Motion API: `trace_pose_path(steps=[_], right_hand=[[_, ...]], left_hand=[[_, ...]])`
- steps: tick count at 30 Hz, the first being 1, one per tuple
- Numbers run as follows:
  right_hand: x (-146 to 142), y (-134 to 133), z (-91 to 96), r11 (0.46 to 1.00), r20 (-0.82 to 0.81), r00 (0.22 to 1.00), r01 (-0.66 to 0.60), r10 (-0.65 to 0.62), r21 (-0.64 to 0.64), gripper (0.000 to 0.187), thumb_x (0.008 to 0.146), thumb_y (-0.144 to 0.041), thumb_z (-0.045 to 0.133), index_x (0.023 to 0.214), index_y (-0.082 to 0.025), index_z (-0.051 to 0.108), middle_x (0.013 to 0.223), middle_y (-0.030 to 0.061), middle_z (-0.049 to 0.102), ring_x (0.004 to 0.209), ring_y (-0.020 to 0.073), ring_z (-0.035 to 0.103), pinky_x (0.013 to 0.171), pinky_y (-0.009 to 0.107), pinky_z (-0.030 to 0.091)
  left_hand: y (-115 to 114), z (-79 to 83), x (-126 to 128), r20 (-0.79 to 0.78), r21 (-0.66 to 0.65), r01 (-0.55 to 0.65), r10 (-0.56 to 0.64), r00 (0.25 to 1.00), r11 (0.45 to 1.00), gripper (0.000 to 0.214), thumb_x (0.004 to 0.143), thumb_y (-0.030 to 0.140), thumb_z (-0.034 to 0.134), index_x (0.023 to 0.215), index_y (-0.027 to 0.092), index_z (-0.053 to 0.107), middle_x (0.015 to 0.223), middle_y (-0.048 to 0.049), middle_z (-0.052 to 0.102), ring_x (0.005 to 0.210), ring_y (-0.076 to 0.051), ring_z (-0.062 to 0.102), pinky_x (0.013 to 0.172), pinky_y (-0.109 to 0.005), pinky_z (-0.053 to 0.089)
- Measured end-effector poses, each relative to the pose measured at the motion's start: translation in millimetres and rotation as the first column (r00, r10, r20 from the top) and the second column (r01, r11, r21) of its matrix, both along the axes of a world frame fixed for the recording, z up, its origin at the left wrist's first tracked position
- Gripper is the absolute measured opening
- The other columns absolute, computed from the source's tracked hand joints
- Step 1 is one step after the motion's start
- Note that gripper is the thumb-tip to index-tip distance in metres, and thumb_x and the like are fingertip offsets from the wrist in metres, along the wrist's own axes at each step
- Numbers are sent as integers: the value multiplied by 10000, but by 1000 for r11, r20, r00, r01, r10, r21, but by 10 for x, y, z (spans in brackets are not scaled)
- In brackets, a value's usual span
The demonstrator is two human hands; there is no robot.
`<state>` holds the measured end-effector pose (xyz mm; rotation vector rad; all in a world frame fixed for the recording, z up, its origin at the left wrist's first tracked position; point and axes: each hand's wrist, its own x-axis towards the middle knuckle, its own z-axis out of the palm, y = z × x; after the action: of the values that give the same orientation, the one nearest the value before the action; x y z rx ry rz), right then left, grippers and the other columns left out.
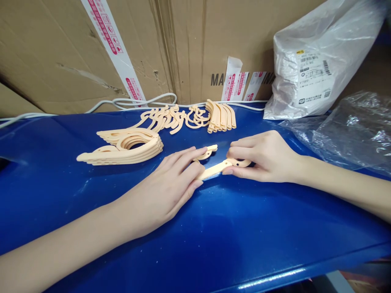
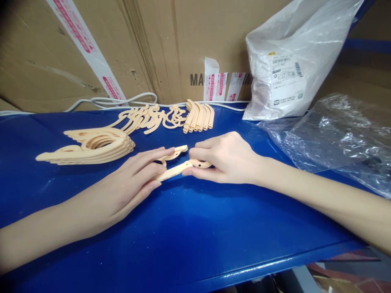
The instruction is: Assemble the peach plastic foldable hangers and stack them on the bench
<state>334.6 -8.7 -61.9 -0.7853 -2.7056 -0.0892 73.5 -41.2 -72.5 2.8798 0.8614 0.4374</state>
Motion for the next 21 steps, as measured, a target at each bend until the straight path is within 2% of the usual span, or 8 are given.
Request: trace_pose_path(steps=[5,9,13,16,18,21], right_hand=[[4,10,-32,999,-14,1000,-19,18,-38,387,982,-438,461,723,-167,557,617,-29,500,510,78,423,499,257,218],[-16,16,-1,983,-48,997,-73,66,-167,370,965,-454,500,736,-167,548,591,-53,470,487,60,386,496,234,237],[-47,-49,107,908,-90,993,-108,78,-405,224,909,-382,596,829,-176,562,571,-88,410,481,52,361,494,202,283],[-62,-109,177,844,-96,990,-140,106,-517,61,841,-225,631,835,-180,589,638,-75,453,558,62,410,550,190,344],[-66,-134,200,810,-102,983,-181,150,-557,61,804,-158,642,856,-180,622,696,-61,516,642,75,466,624,197,381],[-65,-140,205,782,-107,973,-229,205,-580,113,788,-125,666,881,-190,674,824,-29,610,800,106,535,788,243,409]], left_hand=[[17,-7,-1,-8,5,-2,2,1000,1000,248,1042,243,301,1104,162,527,1461,-118,463,1430,-220,306,1164,-419,309],[-3,14,-7,62,-137,-65,74,995,988,229,1040,289,315,1079,215,528,1437,-68,478,1408,-195,335,1138,-396,330],[-17,22,-8,170,-250,-181,227,959,951,261,1031,317,309,1033,248,561,1357,-29,528,1342,-193,421,1100,-399,371],[13,7,-17,209,-273,-235,296,932,933,200,973,301,423,1048,259,604,1360,-30,515,1276,-206,493,891,-311,518],[47,-3,-25,235,-291,-248,320,918,924,193,922,282,499,1046,262,645,1345,-31,529,1232,-207,536,793,-265,544],[93,-11,-32,269,-270,-250,322,908,930,196,890,289,571,1044,261,689,1299,-31,580,1197,-198,573,939,-312,518]])
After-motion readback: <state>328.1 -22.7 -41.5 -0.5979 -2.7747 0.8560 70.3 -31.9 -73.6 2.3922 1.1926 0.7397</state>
